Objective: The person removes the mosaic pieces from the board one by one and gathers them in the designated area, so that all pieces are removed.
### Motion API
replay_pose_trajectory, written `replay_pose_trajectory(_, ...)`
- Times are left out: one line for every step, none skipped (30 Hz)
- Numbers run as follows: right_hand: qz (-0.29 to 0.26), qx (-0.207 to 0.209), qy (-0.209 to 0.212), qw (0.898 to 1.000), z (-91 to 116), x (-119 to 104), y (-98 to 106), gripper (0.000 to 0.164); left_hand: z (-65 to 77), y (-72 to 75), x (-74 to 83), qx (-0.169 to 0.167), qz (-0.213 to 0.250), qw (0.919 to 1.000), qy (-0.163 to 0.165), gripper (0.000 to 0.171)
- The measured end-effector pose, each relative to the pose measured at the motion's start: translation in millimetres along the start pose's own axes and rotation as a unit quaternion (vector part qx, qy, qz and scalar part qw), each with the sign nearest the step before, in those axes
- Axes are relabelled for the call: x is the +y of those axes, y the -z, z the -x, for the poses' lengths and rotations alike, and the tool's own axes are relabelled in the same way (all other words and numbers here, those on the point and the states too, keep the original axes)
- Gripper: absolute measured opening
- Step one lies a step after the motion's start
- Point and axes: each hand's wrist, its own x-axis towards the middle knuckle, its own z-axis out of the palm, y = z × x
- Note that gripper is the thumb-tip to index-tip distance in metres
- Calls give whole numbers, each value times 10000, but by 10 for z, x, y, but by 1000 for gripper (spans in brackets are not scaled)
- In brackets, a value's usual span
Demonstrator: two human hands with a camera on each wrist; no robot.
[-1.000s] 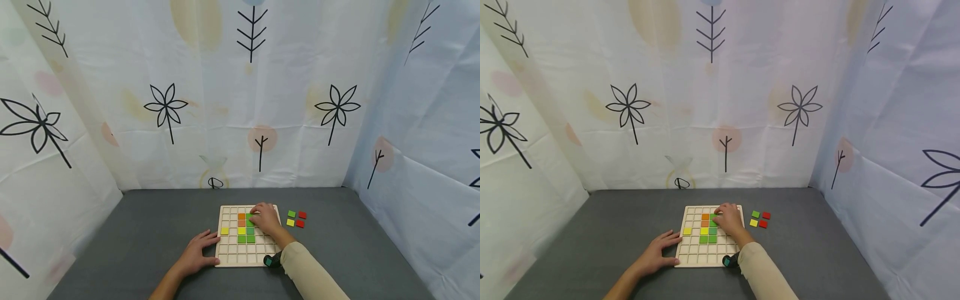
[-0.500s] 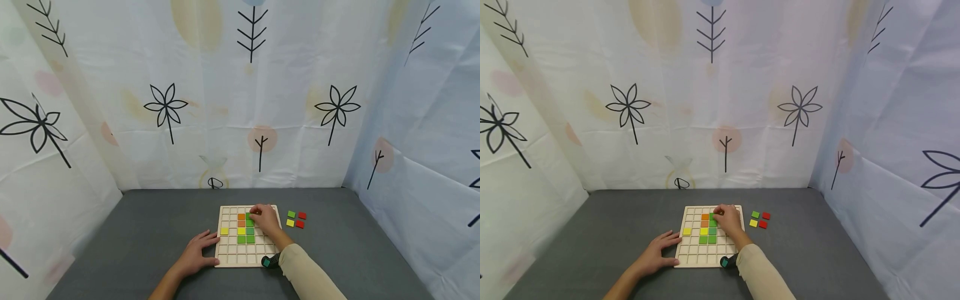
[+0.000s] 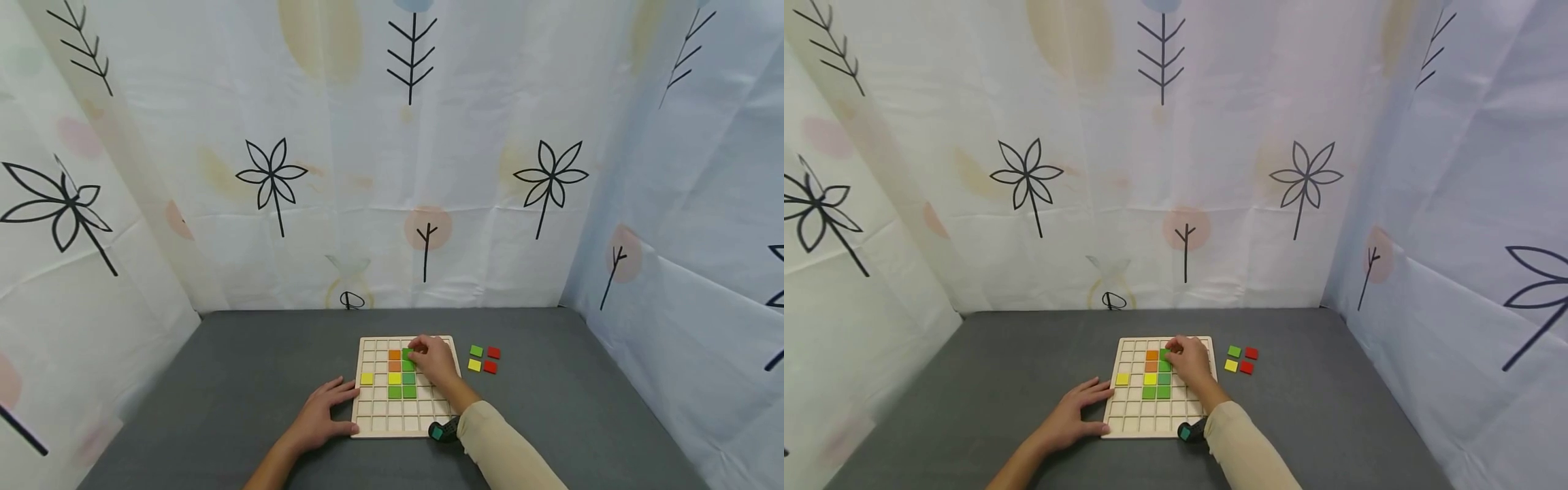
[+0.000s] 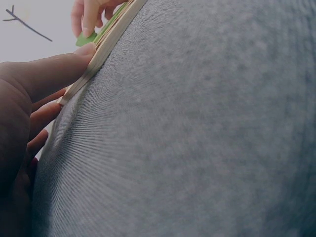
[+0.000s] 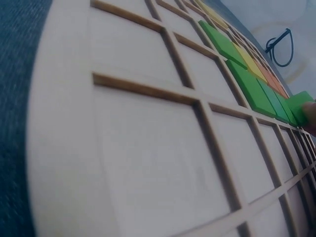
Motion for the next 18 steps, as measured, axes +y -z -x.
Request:
replay_pose_trajectory(-46,1,-20,10000,7,-5,13,8,1,-2,0,9,13,10000,-15,72)
replay_pose_trajectory(-96,9,-12,10000,15,-9,29,8,3,-3,1,16,17,10000,-33,72)
replay_pose_trajectory(-146,16,20,9999,25,-13,46,8,4,-4,2,21,7,10000,-37,72)
replay_pose_trajectory(-220,17,24,9998,32,-14,62,8,4,-6,4,26,2,10000,-41,72)
replay_pose_trajectory(-284,27,51,9996,40,-14,80,8,5,-8,7,30,-11,10000,-42,72)
replay_pose_trajectory(-345,32,65,9994,45,-8,96,8,5,-9,10,30,-16,10000,-34,72)
replay_pose_trajectory(-400,40,51,9992,50,1,112,8,5,-10,11,30,-16,10000,-22,72)
replay_pose_trajectory(-464,49,39,9989,55,9,129,8,5,-11,13,24,-29,10000,-20,72)
replay_pose_trajectory(-497,60,16,9987,56,26,144,8,3,-13,13,17,-38,10000,-12,72)
replay_pose_trajectory(-547,74,-44,9985,58,40,161,8,3,-14,13,13,-37,10000,-7,72)
replay_pose_trajectory(-565,91,-77,9983,61,51,180,8,3,-15,12,8,-35,10000,-2,72)
replay_pose_trajectory(-562,105,-126,9983,63,63,198,8,2,-15,10,8,-32,10000,4,72)
replay_pose_trajectory(-525,129,-147,9984,68,70,220,8,2,-15,9,7,-32,10000,7,72)
replay_pose_trajectory(-498,157,-181,9985,70,75,243,8,2,-15,7,8,-36,10000,8,72)
replay_pose_trajectory(-458,176,-194,9986,76,82,266,7,3,-14,7,11,-38,10000,16,72)
replay_pose_trajectory(-403,187,-165,9989,85,85,290,7,3,-13,7,16,-35,10000,26,72)
replay_pose_trajectory(-371,209,-160,9990,92,89,314,7,4,-12,7,20,-31,10000,34,72)
replay_pose_trajectory(-344,240,-152,9990,98,97,337,8,4,-12,7,24,-32,10000,43,72)
